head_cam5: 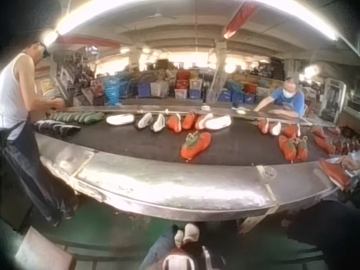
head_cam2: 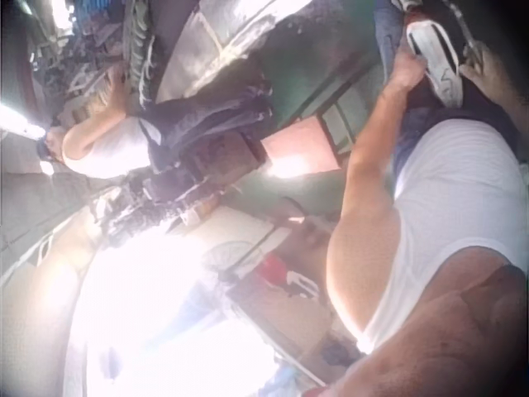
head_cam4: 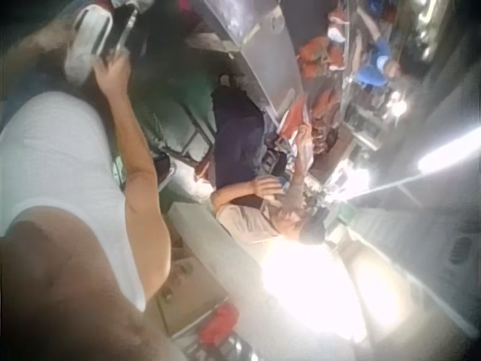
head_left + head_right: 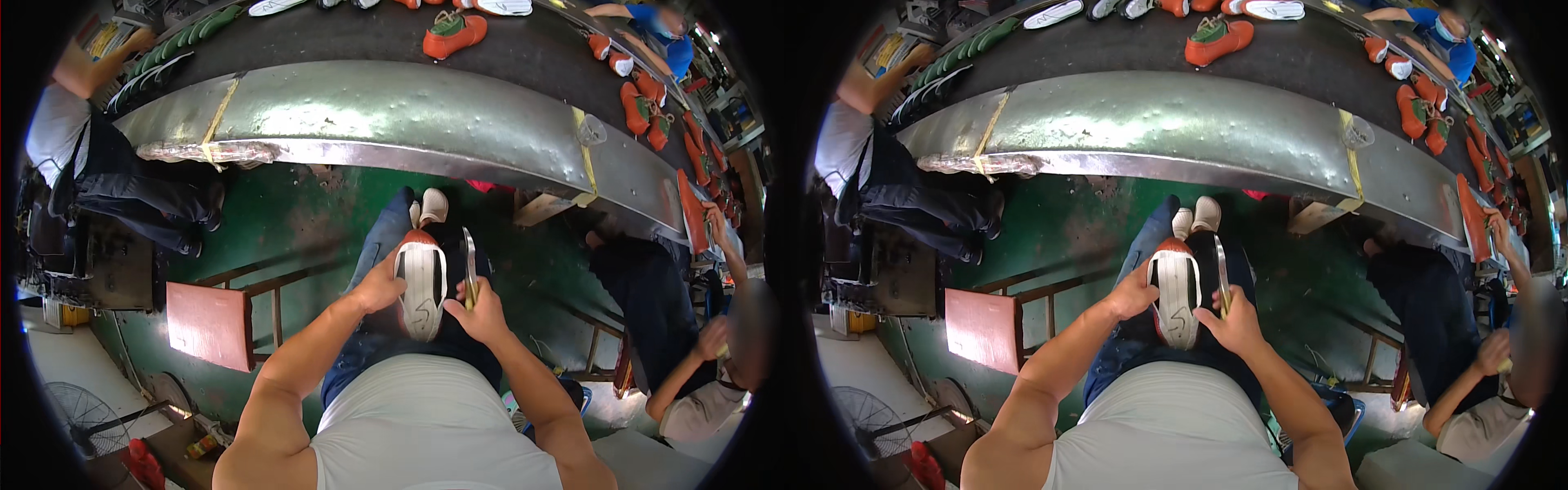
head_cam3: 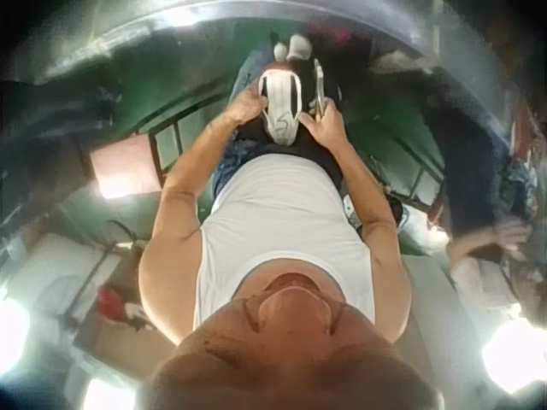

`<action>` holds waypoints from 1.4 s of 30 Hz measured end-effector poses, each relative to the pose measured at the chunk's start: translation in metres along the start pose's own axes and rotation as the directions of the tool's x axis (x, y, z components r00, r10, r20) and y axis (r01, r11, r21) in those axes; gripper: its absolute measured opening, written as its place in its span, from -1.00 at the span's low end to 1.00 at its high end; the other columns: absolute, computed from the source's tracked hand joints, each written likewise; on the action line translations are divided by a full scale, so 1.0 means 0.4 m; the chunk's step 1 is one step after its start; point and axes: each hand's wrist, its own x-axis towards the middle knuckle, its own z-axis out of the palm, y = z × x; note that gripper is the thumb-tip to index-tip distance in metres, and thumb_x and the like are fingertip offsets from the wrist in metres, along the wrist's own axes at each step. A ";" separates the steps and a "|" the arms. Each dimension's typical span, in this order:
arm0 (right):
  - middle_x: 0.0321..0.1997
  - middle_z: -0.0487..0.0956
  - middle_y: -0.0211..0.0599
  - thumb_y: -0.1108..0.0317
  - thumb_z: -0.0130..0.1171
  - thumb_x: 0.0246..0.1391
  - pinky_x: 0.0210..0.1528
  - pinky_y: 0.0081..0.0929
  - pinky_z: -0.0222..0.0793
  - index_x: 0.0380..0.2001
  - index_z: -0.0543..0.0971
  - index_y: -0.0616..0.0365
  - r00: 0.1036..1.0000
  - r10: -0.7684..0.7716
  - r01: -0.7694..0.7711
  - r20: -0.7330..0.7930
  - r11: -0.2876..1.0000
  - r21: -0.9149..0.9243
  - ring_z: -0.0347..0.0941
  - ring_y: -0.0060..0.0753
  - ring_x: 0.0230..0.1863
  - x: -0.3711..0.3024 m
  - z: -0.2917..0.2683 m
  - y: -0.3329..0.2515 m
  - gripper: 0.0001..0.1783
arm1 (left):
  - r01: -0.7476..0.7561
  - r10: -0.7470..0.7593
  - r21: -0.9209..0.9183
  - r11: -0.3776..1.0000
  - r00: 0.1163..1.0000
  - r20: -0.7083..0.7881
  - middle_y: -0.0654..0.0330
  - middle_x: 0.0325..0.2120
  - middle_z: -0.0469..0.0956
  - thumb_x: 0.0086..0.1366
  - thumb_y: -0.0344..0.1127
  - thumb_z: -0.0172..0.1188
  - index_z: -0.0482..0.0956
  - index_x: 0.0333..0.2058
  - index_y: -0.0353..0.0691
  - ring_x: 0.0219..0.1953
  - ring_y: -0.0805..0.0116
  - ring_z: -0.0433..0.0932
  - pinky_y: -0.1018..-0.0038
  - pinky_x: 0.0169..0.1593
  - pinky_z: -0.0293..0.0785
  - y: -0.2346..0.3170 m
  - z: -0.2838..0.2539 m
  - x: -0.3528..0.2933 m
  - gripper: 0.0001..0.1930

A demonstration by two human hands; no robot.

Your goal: Using pliers to pull and adjust material on shoe lasts at a factory assembly line.

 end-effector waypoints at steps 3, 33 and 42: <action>-0.23 0.63 0.06 0.05 0.41 -0.01 -0.10 -0.15 0.49 -0.06 0.45 0.34 0.997 0.076 -0.076 0.008 0.997 -0.010 0.62 0.07 -0.16 0.017 0.061 0.044 -0.37 | 0.119 -0.132 -0.104 0.987 0.983 -0.130 -0.04 0.22 0.40 0.04 -0.68 -0.06 0.01 0.43 -0.28 0.25 0.17 0.42 0.39 0.30 0.29 -0.025 0.058 -0.004 -0.12; -0.23 0.60 0.03 0.28 0.13 0.18 -0.08 -0.01 0.47 -0.18 0.52 0.31 0.788 0.027 0.363 0.616 0.786 -0.500 0.55 0.13 -0.15 0.040 -0.162 -0.046 -0.72 | 0.087 -0.131 -0.181 0.980 0.961 -0.245 -0.07 0.31 0.29 0.49 -0.04 0.01 0.00 0.41 -0.38 0.36 0.10 0.27 0.34 0.36 0.21 -0.087 0.186 -0.090 -0.27; -0.12 0.55 0.16 0.36 0.14 0.14 0.00 -0.09 0.46 0.06 0.40 0.35 0.862 0.039 0.211 0.505 0.879 -0.428 0.52 0.15 -0.08 -0.028 -0.107 0.009 -0.55 | 0.260 -0.159 0.099 0.960 0.805 -0.572 -0.27 0.10 0.49 0.55 0.01 -0.31 0.33 0.27 -0.40 0.23 -0.09 0.44 0.30 0.27 0.31 -0.149 0.213 0.001 -0.39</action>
